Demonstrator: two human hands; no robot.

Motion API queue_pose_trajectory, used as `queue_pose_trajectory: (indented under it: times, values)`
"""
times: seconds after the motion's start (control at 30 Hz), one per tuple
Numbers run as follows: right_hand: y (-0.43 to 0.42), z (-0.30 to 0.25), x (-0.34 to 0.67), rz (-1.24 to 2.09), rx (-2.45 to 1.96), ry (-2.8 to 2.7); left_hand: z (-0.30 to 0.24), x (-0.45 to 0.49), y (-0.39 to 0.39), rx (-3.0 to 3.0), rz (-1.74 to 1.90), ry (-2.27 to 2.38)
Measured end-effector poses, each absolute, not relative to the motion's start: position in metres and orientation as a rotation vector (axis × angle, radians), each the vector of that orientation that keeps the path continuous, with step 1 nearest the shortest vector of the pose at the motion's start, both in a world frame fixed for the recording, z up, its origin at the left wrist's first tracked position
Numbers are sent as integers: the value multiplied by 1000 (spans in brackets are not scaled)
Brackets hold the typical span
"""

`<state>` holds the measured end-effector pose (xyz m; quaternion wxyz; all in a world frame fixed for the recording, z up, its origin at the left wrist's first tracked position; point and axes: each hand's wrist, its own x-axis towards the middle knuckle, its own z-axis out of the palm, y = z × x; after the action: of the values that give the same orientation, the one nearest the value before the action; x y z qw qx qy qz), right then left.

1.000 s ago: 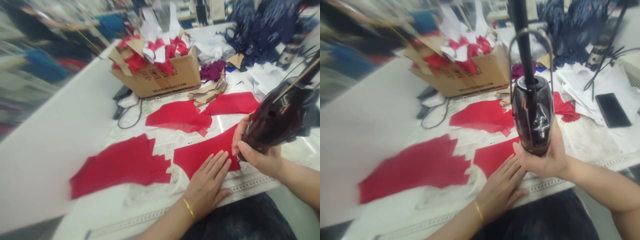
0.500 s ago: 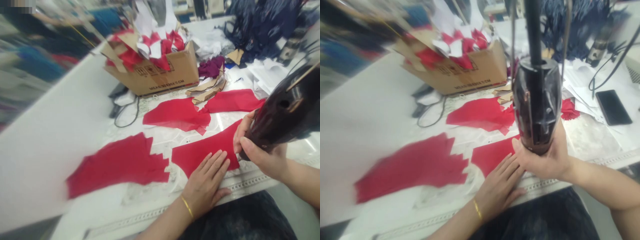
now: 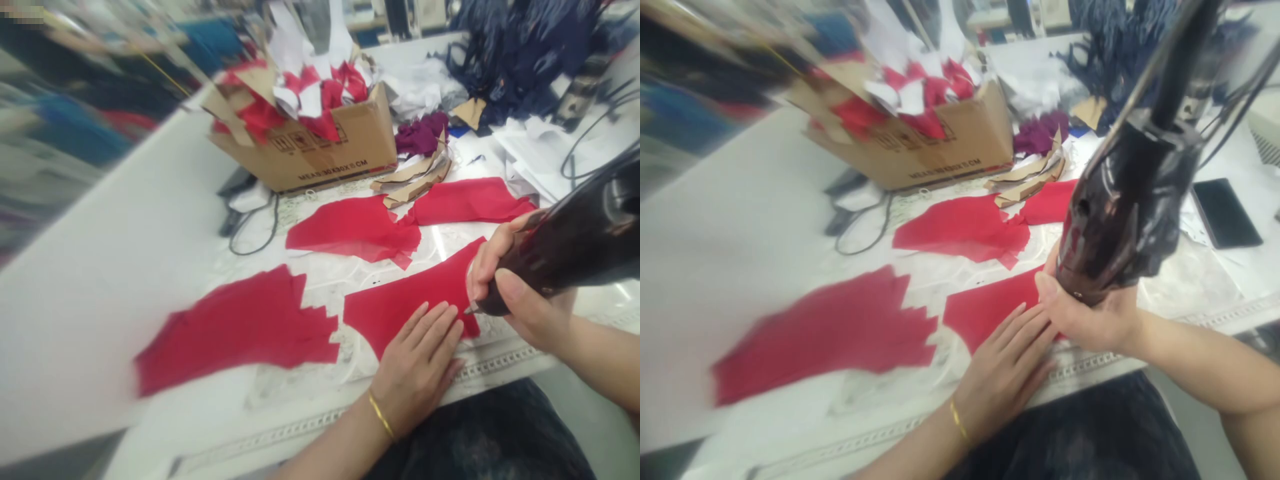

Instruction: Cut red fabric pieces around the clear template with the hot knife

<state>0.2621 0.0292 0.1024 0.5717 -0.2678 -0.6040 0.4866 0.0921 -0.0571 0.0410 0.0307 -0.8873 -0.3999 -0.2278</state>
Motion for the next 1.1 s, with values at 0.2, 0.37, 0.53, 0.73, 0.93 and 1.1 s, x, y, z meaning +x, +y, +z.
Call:
queue_pose_trajectory:
  times: [0.2, 0.37, 0.53, 0.73, 0.93, 1.1]
  values:
    - [26, 104, 260, 1176, -594, -1393, 44, 103, -53, -2832, -713, -1223]
    - [23, 105, 264, 1119, -611, -1497, 39, 98, -53, -2830, -723, -1238]
    - [18, 101, 260, 1018, -670, -1547, 39, 96, -53, -2839, -739, -1231]
    - [17, 100, 258, 1003, -709, -1543, 37, 96, -54, -2836, -760, -1239]
    - [19, 100, 266, 1014, -716, -1648, 37, 97, -53, -2864, -727, -1234]
    - [22, 104, 269, 1110, -666, -1605, 41, 86, -54, -2855, -702, -1221]
